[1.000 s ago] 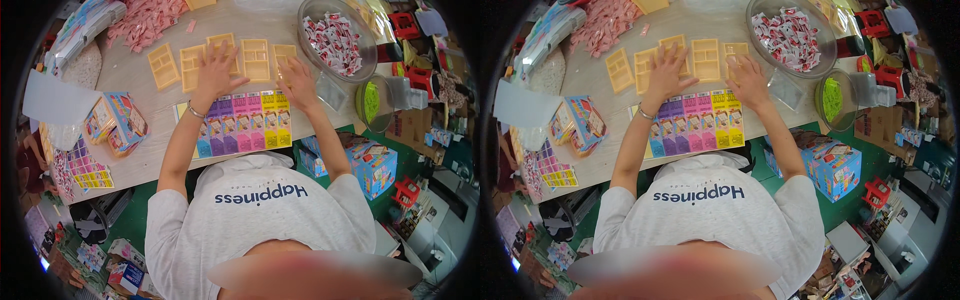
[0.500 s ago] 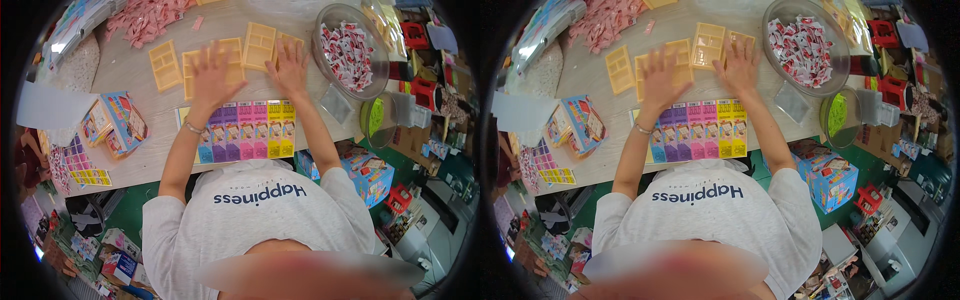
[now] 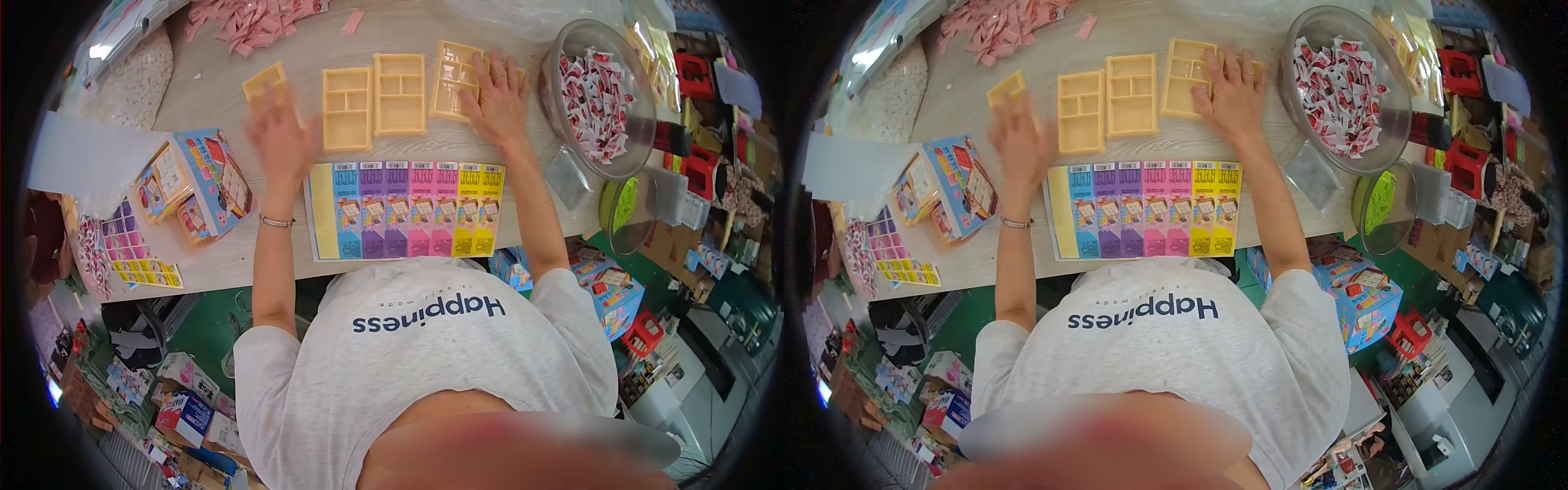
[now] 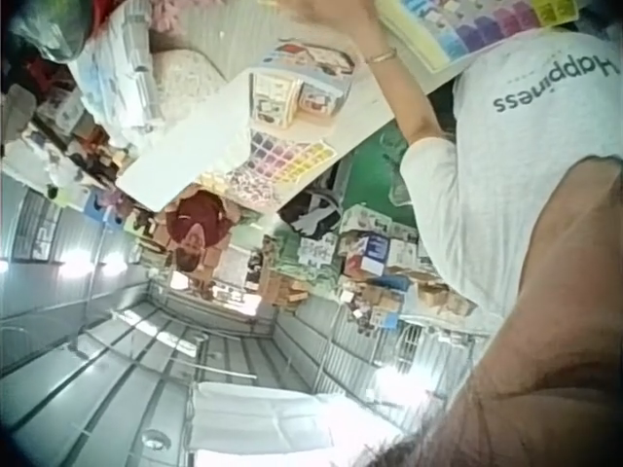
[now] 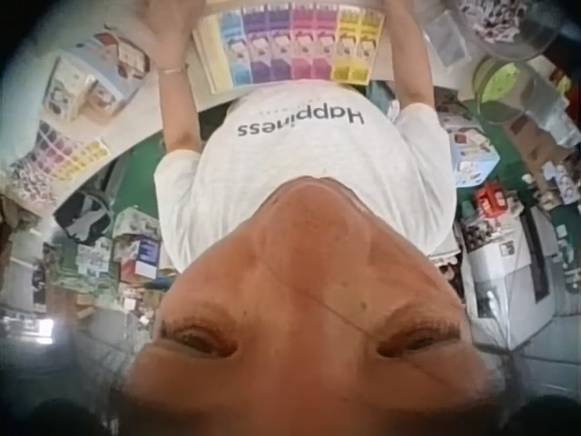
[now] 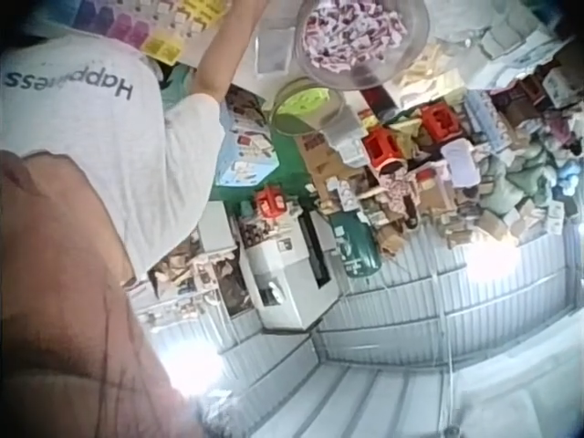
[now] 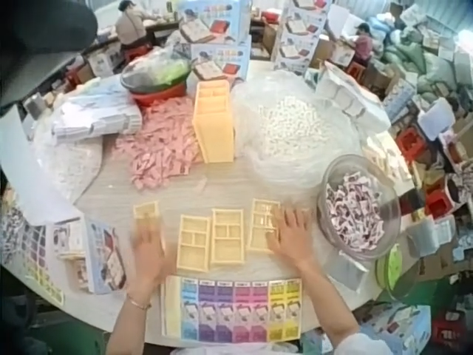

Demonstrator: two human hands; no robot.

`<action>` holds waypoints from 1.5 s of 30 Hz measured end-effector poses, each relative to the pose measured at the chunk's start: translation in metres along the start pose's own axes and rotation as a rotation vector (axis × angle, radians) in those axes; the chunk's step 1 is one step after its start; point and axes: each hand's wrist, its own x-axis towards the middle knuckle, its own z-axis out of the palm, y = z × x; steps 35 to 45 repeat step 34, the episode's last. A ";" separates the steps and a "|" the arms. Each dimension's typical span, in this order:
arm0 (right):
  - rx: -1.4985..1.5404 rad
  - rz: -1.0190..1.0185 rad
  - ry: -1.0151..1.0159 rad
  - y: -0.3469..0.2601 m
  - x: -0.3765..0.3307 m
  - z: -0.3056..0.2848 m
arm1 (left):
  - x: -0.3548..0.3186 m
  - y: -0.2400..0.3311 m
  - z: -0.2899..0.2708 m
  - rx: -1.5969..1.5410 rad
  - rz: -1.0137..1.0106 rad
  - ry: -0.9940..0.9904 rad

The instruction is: Organizing small white blocks into plastic trays and applying labels/stickers to create toy sets.

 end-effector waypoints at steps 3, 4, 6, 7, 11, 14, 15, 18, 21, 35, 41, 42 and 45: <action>-0.030 -0.034 -0.014 -0.005 -0.008 -0.001 | 0.002 0.038 -0.024 -0.203 0.352 -0.022; -0.026 -0.053 -0.025 -0.009 -0.006 -0.003 | 0.006 0.042 -0.022 -0.138 0.353 -0.076; -0.022 -0.070 -0.038 -0.014 -0.006 -0.008 | 0.009 0.041 -0.019 -0.073 0.355 -0.132; -0.010 -0.010 -0.058 -0.016 -0.008 -0.013 | 0.010 0.039 -0.017 -0.050 0.347 -0.140; 0.029 0.189 0.002 -0.007 -0.027 -0.011 | 0.008 0.043 -0.014 -0.072 0.361 -0.005; 0.083 0.144 0.057 0.005 -0.013 0.002 | 0.014 0.071 -0.026 -0.212 0.500 -0.049; 0.082 0.147 0.055 0.007 -0.009 0.005 | 0.012 0.081 -0.023 -0.213 0.503 -0.052; 0.079 0.080 0.053 0.005 0.004 0.006 | 0.016 0.095 -0.009 -0.177 0.540 -0.123; 0.051 0.036 0.025 0.001 -0.001 0.008 | 0.018 0.096 -0.002 -0.147 0.493 -0.113; 0.107 0.065 -0.051 -0.017 -0.010 -0.010 | 0.029 -0.027 -0.019 -0.115 0.100 -0.014; 0.107 0.065 -0.051 -0.017 -0.010 -0.010 | 0.029 -0.027 -0.019 -0.115 0.100 -0.014; 0.107 0.065 -0.051 -0.017 -0.010 -0.010 | 0.029 -0.027 -0.019 -0.115 0.100 -0.014; 0.107 0.065 -0.051 -0.017 -0.010 -0.010 | 0.029 -0.027 -0.019 -0.115 0.100 -0.014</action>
